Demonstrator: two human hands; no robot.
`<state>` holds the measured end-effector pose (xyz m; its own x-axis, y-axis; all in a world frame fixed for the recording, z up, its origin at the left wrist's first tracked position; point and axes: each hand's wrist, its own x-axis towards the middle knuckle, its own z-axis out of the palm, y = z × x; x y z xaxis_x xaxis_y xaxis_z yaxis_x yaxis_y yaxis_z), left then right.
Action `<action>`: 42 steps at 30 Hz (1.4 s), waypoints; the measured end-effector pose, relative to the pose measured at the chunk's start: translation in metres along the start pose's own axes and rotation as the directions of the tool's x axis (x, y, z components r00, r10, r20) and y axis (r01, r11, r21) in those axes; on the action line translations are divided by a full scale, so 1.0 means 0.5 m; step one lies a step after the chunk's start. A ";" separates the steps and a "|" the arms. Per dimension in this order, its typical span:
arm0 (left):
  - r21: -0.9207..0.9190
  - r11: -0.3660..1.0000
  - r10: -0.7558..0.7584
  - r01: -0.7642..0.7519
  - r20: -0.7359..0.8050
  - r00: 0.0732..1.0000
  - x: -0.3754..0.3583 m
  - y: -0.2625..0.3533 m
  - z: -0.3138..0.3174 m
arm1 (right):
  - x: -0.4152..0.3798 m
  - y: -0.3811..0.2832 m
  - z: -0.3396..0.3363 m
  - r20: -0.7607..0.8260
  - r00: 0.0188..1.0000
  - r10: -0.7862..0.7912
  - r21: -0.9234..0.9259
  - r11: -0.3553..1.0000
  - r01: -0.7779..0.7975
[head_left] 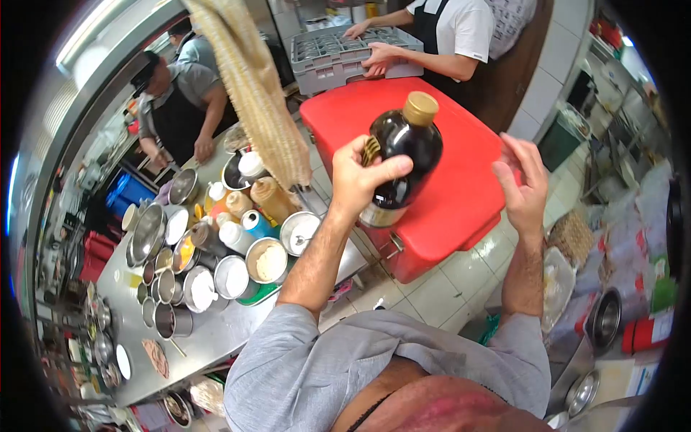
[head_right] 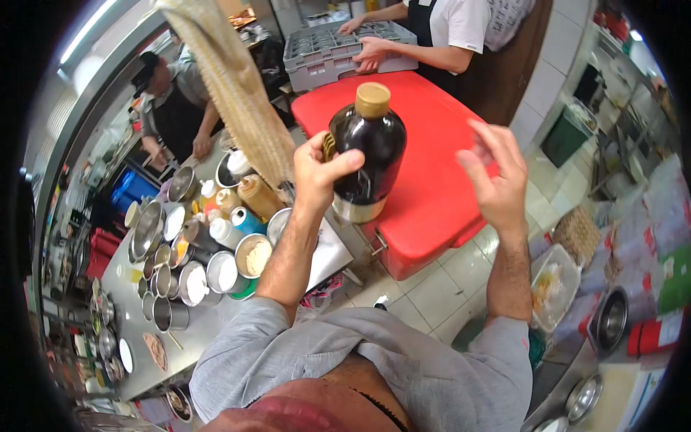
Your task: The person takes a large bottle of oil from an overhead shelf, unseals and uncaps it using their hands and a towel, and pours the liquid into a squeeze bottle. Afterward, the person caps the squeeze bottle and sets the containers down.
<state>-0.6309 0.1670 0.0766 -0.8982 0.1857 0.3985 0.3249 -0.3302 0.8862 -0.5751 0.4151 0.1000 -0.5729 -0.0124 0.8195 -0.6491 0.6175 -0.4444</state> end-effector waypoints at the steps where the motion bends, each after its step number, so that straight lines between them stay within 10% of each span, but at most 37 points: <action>1: -0.035 0.999 0.014 -0.013 0.021 1.000 -0.023 0.027 -0.011 | 0.035 -0.036 0.026 0.035 0.993 -0.112 0.066 0.992 0.110; 5: -0.111 0.993 0.037 -0.039 -0.023 0.999 -0.130 0.119 -0.066 | 0.126 -0.183 0.122 0.232 0.891 -0.390 0.390 0.877 0.282; 12: 0.125 0.991 0.083 -0.038 -0.378 0.922 -0.395 0.246 -0.195 | 0.097 -0.404 0.321 0.579 0.643 -0.502 0.725 0.677 -0.124; 22: 0.398 0.894 0.173 0.207 -0.731 0.661 -0.833 0.375 -0.413 | -0.055 -0.795 0.602 0.818 -0.069 -0.571 0.518 0.783 -0.346; 30: 0.359 0.920 0.287 0.159 -0.891 0.351 -1.047 0.388 -0.557 | -0.206 -1.081 0.836 0.706 -0.411 -0.577 0.336 0.784 -0.523; 36: 0.409 0.913 0.400 -0.002 -0.891 0.215 -1.108 0.370 -0.686 | -0.255 -1.220 0.951 0.632 -0.475 -0.612 0.474 0.791 -0.387; 38: 0.441 0.897 0.428 0.019 -0.879 0.209 -1.123 0.372 -0.734 | -0.274 -1.261 0.979 0.588 -0.322 -0.742 0.776 0.629 -0.032; 42: 0.461 0.887 0.462 -0.030 -0.884 0.073 -1.154 0.372 -0.815 | -0.329 -1.300 1.035 0.361 -0.035 -0.932 0.931 0.357 0.078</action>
<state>-0.1730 -0.3785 -0.0846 -0.1769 -0.9571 0.2293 0.4514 0.1281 0.8831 -0.3178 -0.3910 0.0666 0.4444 -0.8587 0.2551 -0.7426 -0.5124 -0.4313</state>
